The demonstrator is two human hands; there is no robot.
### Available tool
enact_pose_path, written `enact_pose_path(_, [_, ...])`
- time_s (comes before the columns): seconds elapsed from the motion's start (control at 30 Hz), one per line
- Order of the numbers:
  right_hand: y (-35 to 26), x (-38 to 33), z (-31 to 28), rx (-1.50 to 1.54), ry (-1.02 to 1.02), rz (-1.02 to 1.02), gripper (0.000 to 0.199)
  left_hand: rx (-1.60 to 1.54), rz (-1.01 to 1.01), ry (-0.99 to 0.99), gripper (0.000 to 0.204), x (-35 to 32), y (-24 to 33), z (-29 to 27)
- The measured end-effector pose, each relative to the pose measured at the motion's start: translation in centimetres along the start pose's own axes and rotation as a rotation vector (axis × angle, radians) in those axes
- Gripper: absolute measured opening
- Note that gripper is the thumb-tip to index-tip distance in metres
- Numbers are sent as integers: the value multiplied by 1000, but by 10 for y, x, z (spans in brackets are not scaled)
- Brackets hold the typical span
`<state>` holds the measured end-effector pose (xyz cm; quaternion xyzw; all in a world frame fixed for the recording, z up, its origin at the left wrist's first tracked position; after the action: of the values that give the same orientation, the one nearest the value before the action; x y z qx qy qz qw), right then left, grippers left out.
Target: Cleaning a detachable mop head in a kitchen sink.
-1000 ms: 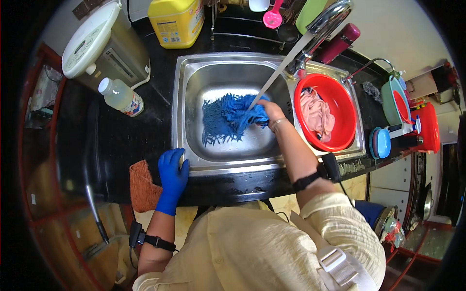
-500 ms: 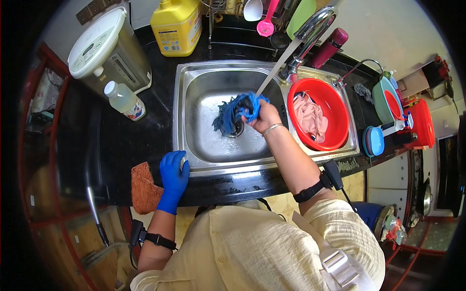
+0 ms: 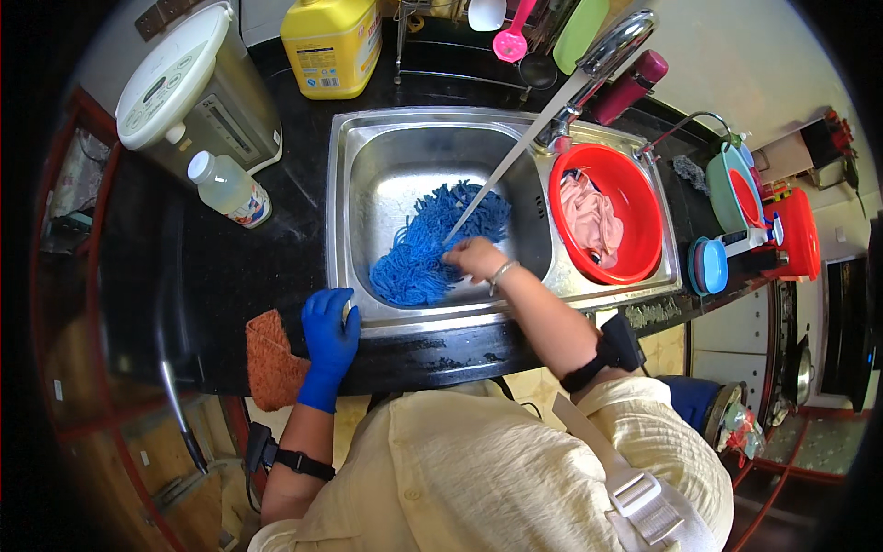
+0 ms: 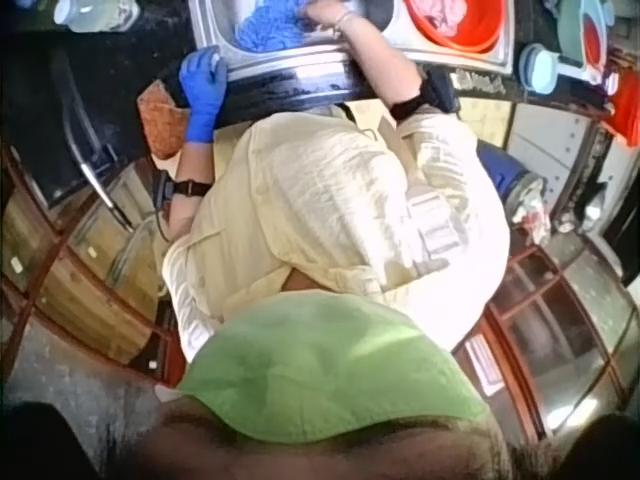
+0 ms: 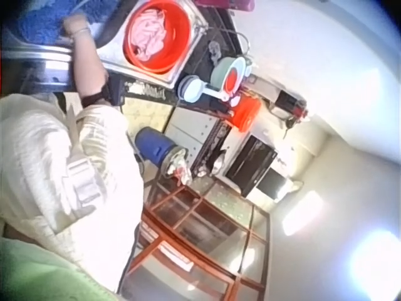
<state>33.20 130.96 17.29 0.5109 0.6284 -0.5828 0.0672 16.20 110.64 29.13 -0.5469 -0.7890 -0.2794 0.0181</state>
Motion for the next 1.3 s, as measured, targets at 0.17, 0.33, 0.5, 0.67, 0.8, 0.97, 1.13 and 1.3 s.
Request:
enact_pose_path(0.17, [11,70,-85,-333,431,97,79,14,5,-7,27,-1,-2,1])
enact_pose_path(0.33, [64,140,-96,-345,429,71,65,23,43,-21,27,7,12,5])
enact_pose_path(0.5, [-29,85,-47,-439,256,-418,32,-16,4,13,26,-1,-1,-2])
enact_pose_path(0.67, [-21,53,-102,-572,726,-438,39,-21,35,3,24,9,1,2])
enact_pose_path(0.8, [0,46,-157,328,694,-330,42,-9,27,12,24,4,1,1])
enact_pose_path(0.97, [-70,-61,-235,-146,1397,-607,35,-51,-9,16,28,-1,-2,-7])
enact_pose_path(1.13, [-79,-59,-263,-125,1164,-339,48,-334,-409,273,53,-7,-60,-25])
enact_pose_path(1.3, [-65,-26,-274,-108,800,-331,54,-134,-468,588,87,62,-122,-76])
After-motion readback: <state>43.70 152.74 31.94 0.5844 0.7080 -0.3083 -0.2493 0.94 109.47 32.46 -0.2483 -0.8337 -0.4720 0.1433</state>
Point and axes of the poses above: each hand's wrist, its own x-axis towards the middle knuckle, its own z-axis out of the palm, y = z × x, the point moved 10 cm from there along x, towards the middle knuckle, and after that the axes turned 8 degrees about x, right-handed, at the moved point
